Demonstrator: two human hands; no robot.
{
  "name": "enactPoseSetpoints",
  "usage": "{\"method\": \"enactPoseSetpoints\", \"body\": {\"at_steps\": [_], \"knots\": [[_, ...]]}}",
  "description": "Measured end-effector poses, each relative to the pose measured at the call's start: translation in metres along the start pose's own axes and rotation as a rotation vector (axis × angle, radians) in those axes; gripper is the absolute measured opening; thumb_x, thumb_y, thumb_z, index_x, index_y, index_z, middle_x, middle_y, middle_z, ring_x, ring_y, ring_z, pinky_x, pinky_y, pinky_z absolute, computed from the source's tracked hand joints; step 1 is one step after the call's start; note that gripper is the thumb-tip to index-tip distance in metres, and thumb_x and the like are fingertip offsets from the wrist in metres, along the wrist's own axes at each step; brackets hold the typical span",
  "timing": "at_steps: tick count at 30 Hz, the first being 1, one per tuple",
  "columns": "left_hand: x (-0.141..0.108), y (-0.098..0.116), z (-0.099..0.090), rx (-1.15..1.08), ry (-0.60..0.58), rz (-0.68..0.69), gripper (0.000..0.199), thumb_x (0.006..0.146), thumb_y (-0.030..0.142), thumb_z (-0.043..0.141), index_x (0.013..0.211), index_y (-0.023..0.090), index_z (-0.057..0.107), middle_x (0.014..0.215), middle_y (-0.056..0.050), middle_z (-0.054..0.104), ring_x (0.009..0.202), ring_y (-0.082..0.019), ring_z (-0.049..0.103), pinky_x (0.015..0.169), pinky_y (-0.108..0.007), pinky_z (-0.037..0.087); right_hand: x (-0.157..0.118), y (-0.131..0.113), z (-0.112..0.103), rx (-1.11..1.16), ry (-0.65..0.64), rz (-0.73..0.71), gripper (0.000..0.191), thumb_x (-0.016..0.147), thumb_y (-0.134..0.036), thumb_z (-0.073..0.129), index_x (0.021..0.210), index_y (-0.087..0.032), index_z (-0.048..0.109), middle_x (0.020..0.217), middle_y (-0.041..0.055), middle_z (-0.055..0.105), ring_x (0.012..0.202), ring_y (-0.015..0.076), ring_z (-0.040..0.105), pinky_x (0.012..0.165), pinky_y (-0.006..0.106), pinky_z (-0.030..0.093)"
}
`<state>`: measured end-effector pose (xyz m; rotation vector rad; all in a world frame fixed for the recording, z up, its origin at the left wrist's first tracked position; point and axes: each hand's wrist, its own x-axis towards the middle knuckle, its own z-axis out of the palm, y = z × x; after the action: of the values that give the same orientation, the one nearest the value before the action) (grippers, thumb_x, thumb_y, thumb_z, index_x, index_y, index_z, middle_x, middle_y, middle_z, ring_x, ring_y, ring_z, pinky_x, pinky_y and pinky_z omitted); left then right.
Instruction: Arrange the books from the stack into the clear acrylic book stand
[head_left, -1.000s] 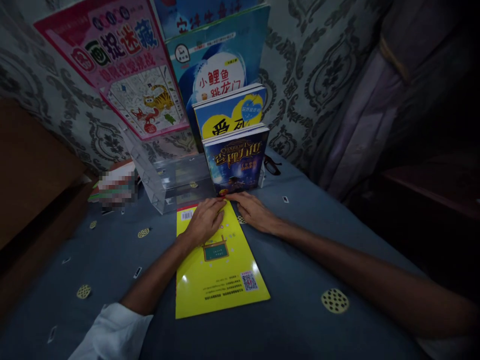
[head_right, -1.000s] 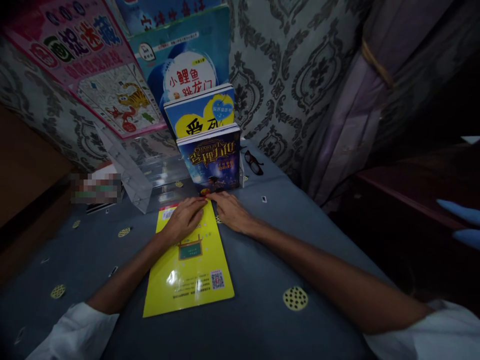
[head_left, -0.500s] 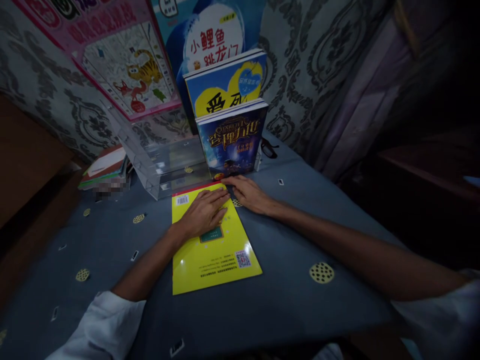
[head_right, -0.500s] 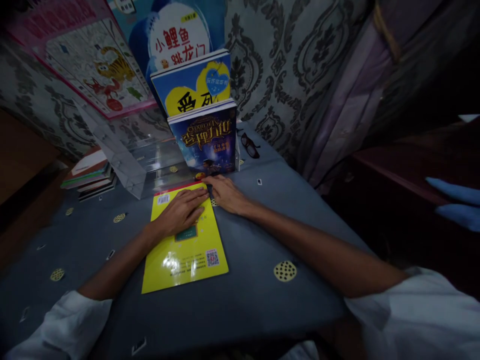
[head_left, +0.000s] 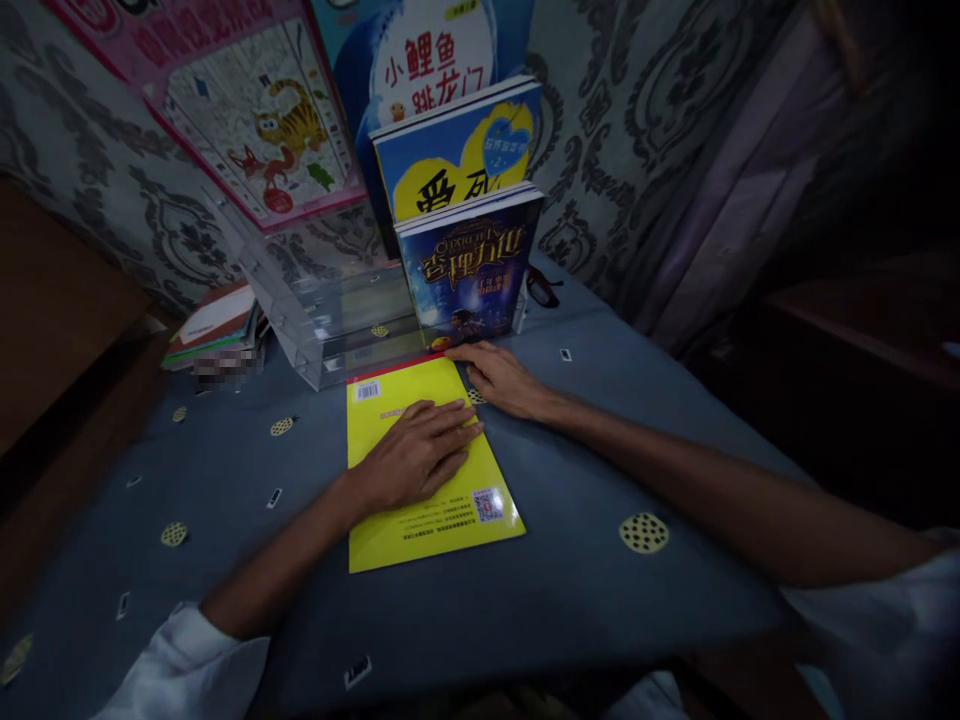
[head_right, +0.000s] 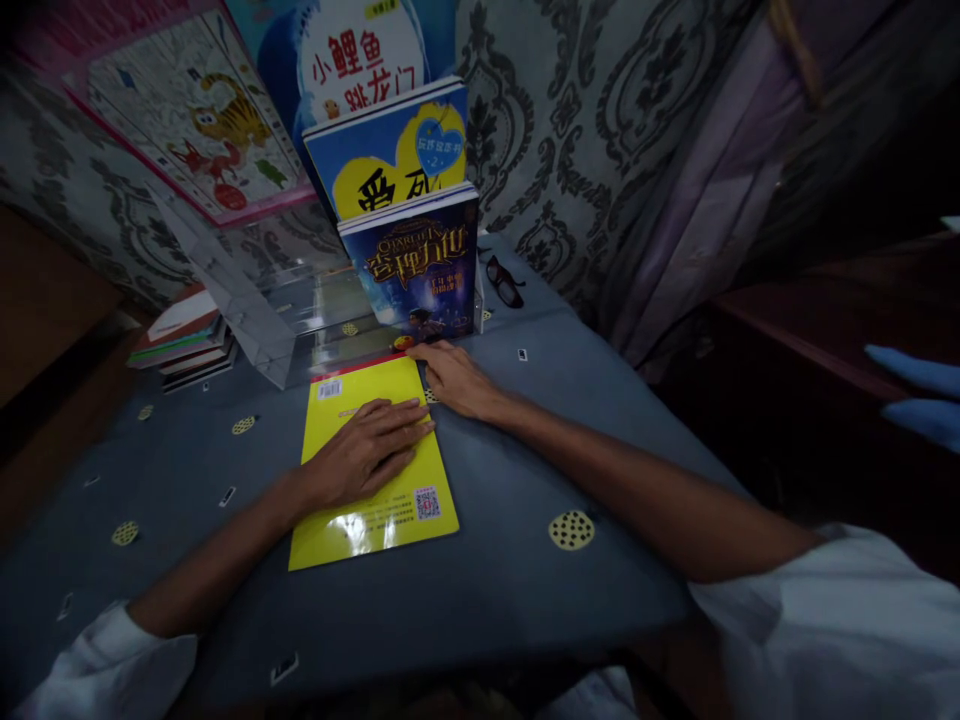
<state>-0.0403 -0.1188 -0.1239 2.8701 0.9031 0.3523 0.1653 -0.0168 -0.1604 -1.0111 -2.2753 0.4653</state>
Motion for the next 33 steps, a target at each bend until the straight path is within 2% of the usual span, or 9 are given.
{"method": "enactPoseSetpoints", "body": {"at_steps": [6, 11, 20, 28, 33], "knots": [[-0.008, 0.016, -0.001, -0.01, -0.02, 0.015, 0.041, 0.106, 0.029, 0.039, 0.145, 0.023, 0.052, 0.149, -0.011, 0.055, 0.145, -0.024, 0.044, 0.119, -0.049, 0.033, -0.001, -0.001, -0.001, 0.005, 0.017, -0.033, 0.05, 0.087, -0.007, 0.043, 0.132, -0.017, 0.063, 0.124, 0.0093, 0.07, 0.115, 0.0258, 0.062, 0.101, 0.041, 0.048], [-0.013, 0.027, -0.002, -0.006, -0.037, 0.06, 0.041, 0.106, 0.03, 0.039, 0.143, 0.021, 0.054, 0.149, -0.011, 0.055, 0.145, -0.024, 0.044, 0.118, -0.047, 0.035, 0.0, -0.001, -0.001, 0.016, 0.016, -0.033, 0.052, 0.086, -0.006, 0.044, 0.132, -0.019, 0.063, 0.125, 0.0083, 0.071, 0.114, 0.0267, 0.062, 0.101, 0.043, 0.049], [-0.019, 0.048, -0.004, -0.018, -0.057, 0.108, 0.037, 0.106, 0.028, 0.039, 0.137, 0.021, 0.059, 0.146, -0.009, 0.059, 0.142, -0.023, 0.048, 0.119, -0.048, 0.034, 0.0, -0.003, -0.002, 0.009, 0.009, -0.023, 0.048, 0.086, -0.008, 0.046, 0.13, -0.016, 0.064, 0.124, 0.0101, 0.071, 0.115, 0.0277, 0.062, 0.101, 0.043, 0.048], [-0.022, 0.051, -0.003, -0.015, -0.087, 0.12, 0.039, 0.103, 0.024, 0.044, 0.14, 0.023, 0.057, 0.149, -0.009, 0.056, 0.145, -0.023, 0.044, 0.12, -0.049, 0.033, 0.0, 0.0, 0.0, 0.018, 0.012, -0.03, 0.05, 0.085, -0.008, 0.046, 0.131, -0.018, 0.063, 0.122, 0.0099, 0.071, 0.113, 0.0274, 0.062, 0.1, 0.043, 0.049], [-0.021, 0.05, -0.003, -0.024, -0.087, 0.111, 0.038, 0.106, 0.028, 0.039, 0.14, 0.023, 0.055, 0.15, -0.008, 0.055, 0.145, -0.021, 0.044, 0.121, -0.046, 0.031, -0.001, -0.002, -0.001, 0.017, 0.015, -0.023, 0.049, 0.086, -0.008, 0.046, 0.131, -0.017, 0.063, 0.123, 0.0112, 0.07, 0.114, 0.0284, 0.062, 0.1, 0.045, 0.049]]}}
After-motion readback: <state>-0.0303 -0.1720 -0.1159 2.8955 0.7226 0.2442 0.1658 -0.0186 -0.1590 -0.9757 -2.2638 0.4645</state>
